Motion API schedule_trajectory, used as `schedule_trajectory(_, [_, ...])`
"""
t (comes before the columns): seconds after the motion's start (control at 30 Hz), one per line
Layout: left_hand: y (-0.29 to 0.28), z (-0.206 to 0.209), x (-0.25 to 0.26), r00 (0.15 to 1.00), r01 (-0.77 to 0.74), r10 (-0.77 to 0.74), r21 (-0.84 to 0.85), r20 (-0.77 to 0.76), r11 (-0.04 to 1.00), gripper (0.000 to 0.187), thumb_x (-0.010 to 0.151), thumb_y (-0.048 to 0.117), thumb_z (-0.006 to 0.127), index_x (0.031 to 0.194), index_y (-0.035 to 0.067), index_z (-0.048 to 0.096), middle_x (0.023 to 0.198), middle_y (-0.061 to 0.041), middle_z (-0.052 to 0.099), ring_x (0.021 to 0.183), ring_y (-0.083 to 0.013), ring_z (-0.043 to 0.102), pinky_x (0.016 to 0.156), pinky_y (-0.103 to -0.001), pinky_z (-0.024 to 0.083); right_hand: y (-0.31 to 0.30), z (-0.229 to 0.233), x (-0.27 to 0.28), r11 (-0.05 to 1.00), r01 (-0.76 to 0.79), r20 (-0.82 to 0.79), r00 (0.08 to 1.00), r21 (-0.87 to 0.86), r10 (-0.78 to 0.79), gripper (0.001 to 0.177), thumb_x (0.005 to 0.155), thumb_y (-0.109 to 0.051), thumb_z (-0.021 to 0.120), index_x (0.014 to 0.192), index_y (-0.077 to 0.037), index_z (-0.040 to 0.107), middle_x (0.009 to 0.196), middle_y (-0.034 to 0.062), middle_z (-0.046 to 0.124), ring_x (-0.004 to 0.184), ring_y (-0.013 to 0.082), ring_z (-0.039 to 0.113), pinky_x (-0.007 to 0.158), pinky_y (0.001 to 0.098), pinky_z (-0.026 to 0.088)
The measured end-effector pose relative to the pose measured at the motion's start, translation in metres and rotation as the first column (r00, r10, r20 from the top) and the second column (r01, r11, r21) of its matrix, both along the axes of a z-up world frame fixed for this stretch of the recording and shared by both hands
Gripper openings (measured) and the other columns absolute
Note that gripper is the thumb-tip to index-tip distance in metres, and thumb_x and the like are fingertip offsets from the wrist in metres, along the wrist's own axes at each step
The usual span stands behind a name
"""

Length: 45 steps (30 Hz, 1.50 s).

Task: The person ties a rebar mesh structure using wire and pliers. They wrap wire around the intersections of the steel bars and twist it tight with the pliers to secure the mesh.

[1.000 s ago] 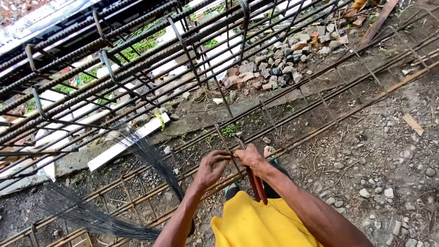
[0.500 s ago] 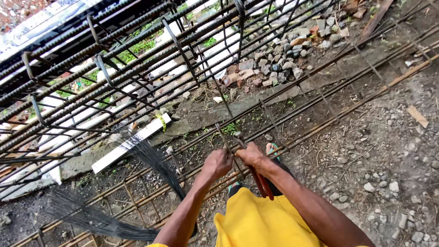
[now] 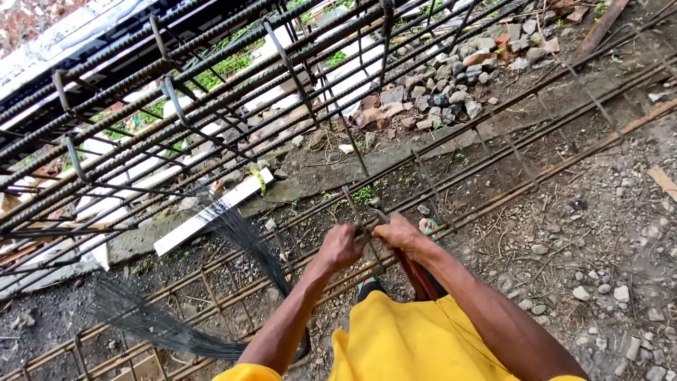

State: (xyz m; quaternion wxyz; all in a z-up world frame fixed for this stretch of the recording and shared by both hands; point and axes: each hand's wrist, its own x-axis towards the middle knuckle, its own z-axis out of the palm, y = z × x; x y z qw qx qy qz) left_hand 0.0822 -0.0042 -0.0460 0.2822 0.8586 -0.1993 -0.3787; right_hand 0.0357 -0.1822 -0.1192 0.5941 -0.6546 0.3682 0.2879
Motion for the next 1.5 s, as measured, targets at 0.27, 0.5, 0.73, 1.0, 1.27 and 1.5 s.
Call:
schedule_trajectory(0.27, [0.019, -0.020, 0.006, 0.979, 0.173, -0.161, -0.096, 0.122, 0.980, 0.020, 0.094, 0.021, 0.052, 0.090, 0.004, 0.062, 0.072, -0.023, 0.066, 0.070, -0.0413, 0.069, 0.061, -0.052, 0.052, 0.003, 0.036, 0.005, 0.998, 0.044, 0.011, 0.999, 0.040, -0.044, 0.014, 0.072, -0.010, 0.066, 0.079, 0.002, 0.061, 0.055, 0.0034, 0.047, 0.043, 0.0109, 0.047, 0.038, 0.0273, 0.043])
schedule_trajectory(0.5, [0.022, -0.042, 0.014, 0.867, 0.327, -0.265, -0.080, 0.421, 0.942, 0.013, 0.087, 0.020, 0.055, 0.087, 0.008, 0.059, 0.070, -0.022, 0.064, 0.067, -0.0444, 0.067, 0.055, -0.060, 0.051, 0.001, 0.016, 0.003, 0.999, 0.050, 0.035, 0.998, -0.001, -0.050, 0.017, 0.067, -0.014, 0.072, 0.072, -0.001, 0.062, 0.054, 0.0051, 0.048, 0.043, 0.0132, 0.049, 0.037, 0.0315, 0.044])
schedule_trajectory(0.73, [0.019, -0.070, -0.002, 0.797, 0.338, -0.311, 0.046, 0.518, 0.940, 0.010, 0.084, 0.014, 0.050, 0.092, 0.011, 0.055, 0.070, -0.009, 0.063, 0.062, -0.0304, 0.068, 0.058, -0.047, 0.058, 0.003, -0.016, 0.005, 0.996, -0.036, 0.036, 0.999, -0.083, 0.039, 0.017, 0.070, -0.016, 0.071, 0.076, -0.001, 0.068, 0.062, 0.0094, 0.054, 0.054, 0.0170, 0.056, 0.049, 0.0298, 0.050])
schedule_trajectory(1.0, [-0.003, -0.049, -0.008, 0.964, -0.261, 0.263, -0.067, 0.023, 0.963, 0.035, 0.079, 0.024, 0.066, 0.112, 0.009, 0.068, 0.086, -0.021, 0.072, 0.093, -0.0463, 0.068, 0.078, -0.064, 0.049, 0.006, -0.055, 0.002, 0.921, -0.272, -0.076, 0.962, -0.277, 0.261, 0.030, 0.071, -0.035, 0.071, 0.088, -0.010, 0.073, 0.081, 0.0127, 0.071, 0.075, 0.0277, 0.071, 0.069, 0.0437, 0.056])
schedule_trajectory(1.27, [0.001, -0.050, 0.014, 0.565, -0.793, 0.597, -0.174, -0.570, 0.584, 0.055, 0.078, -0.003, 0.065, 0.131, -0.014, 0.054, 0.090, -0.024, 0.071, 0.076, -0.0286, 0.075, 0.066, -0.032, 0.063, 0.004, 0.042, 0.008, 0.973, -0.169, -0.028, 0.986, -0.155, 0.166, 0.027, 0.078, -0.018, 0.066, 0.097, 0.001, 0.067, 0.080, 0.0140, 0.060, 0.064, 0.0237, 0.060, 0.055, 0.0333, 0.051])
schedule_trajectory(1.5, [0.008, -0.043, 0.017, 0.520, -0.822, 0.580, -0.184, -0.627, 0.538, 0.031, 0.078, 0.003, 0.077, 0.106, -0.008, 0.069, 0.083, -0.018, 0.070, 0.072, -0.0224, 0.073, 0.067, -0.030, 0.062, 0.007, 0.000, 0.000, 0.989, -0.080, -0.008, 0.997, -0.122, 0.080, 0.032, 0.071, -0.019, 0.068, 0.094, 0.003, 0.065, 0.078, 0.0158, 0.058, 0.065, 0.0235, 0.063, 0.053, 0.0339, 0.052])
